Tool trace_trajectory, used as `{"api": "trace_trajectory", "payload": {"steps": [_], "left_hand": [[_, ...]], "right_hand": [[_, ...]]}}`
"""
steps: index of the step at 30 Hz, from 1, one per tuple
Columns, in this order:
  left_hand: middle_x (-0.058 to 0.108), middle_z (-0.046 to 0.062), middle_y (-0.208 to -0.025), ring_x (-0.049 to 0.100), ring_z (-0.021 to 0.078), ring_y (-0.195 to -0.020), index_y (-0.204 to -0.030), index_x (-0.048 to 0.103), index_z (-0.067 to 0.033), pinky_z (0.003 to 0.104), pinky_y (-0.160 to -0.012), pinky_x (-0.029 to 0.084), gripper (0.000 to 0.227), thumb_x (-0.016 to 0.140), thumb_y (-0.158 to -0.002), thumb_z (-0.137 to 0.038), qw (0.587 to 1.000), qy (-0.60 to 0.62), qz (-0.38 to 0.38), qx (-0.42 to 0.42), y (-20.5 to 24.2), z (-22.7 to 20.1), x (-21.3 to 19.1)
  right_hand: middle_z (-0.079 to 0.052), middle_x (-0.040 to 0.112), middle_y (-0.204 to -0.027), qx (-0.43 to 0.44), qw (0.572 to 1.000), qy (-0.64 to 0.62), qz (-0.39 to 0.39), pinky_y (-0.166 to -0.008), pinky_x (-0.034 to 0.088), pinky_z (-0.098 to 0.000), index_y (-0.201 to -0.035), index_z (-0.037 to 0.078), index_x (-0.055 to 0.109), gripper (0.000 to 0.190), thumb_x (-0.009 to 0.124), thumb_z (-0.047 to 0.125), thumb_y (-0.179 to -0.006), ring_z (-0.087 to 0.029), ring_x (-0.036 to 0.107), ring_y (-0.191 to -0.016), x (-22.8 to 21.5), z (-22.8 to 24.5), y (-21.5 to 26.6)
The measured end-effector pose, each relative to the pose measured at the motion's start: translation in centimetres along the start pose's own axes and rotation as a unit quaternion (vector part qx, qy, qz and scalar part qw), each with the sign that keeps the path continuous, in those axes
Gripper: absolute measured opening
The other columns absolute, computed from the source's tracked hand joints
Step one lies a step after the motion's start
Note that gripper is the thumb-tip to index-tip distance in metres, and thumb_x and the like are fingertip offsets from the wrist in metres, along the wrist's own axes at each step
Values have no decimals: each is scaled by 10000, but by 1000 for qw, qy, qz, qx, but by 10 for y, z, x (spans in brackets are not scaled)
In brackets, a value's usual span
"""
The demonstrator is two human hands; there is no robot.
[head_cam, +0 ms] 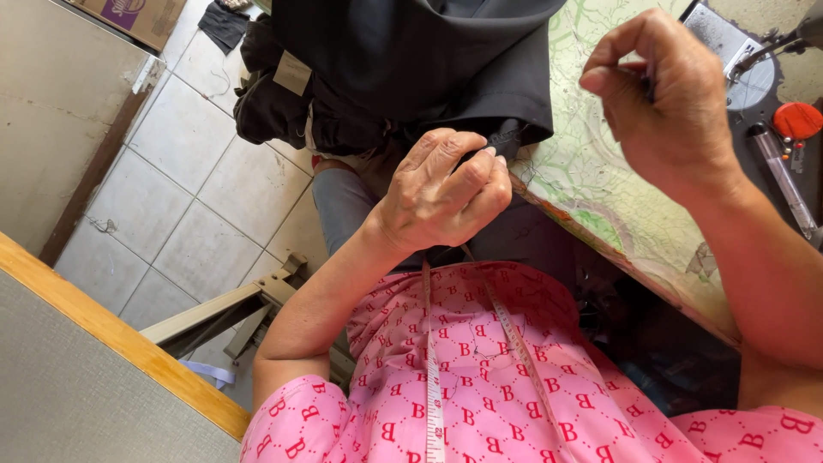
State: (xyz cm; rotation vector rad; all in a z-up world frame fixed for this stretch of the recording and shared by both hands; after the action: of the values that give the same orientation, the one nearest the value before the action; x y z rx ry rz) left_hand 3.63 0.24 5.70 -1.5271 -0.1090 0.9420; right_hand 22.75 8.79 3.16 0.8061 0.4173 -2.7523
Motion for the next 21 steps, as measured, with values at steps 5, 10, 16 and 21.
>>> {"api": "trace_trajectory", "payload": {"steps": [5, 10, 16, 21], "left_hand": [[540, 73, -875, 677, 232, -783, -845, 598, -58, 334, -618, 600, 138, 667, -898, 48, 1000, -2, -1, -2, 1, 0, 0], [552, 72, -876, 667, 228, -796, -825, 594, -71, 339, -627, 601, 148, 672, -909, 23, 1000, -10, 6, -1, -3, -1, -1], [567, 78, -868, 667, 231, -782, -853, 630, -42, 349, -637, 588, 143, 676, -925, 73, 1000, 17, 14, -21, -2, 3, -3], [560, 88, -886, 643, 251, -781, -892, 620, -19, 386, -676, 547, 146, 697, -954, 89, 985, 123, 48, -108, 3, 9, 5]], "right_hand": [[-124, 622, -1039, -21, 999, 24, 38, -740, 488, -257, -1087, -24, 634, 206, 801, -144, -1103, -156, 578, -808, 4, 21, 0], [-124, 630, -1112, -196, 960, 182, 77, -724, 564, -383, -1185, 66, 746, 167, 827, 64, -1038, -237, 645, -812, 31, 44, 12], [-147, 662, -1085, -166, 975, 142, 47, -812, 480, -378, -1076, -10, 728, 108, 804, -76, -1114, -271, 629, -927, 7, 38, 3], [-214, 662, -1108, -34, 981, -136, 135, -573, 356, -224, -1037, 8, 490, 110, 550, -73, -1081, -129, 451, -693, 24, 48, -1]]}}
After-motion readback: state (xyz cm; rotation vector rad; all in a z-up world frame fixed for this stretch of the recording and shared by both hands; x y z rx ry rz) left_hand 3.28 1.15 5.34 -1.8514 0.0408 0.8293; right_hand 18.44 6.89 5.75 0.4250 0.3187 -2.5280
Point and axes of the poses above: each hand's wrist, its own y-axis away from the middle knuckle, its own x-axis out of the palm, z = x × y, the point moved 7 cm from there along -y, towards the middle knuckle
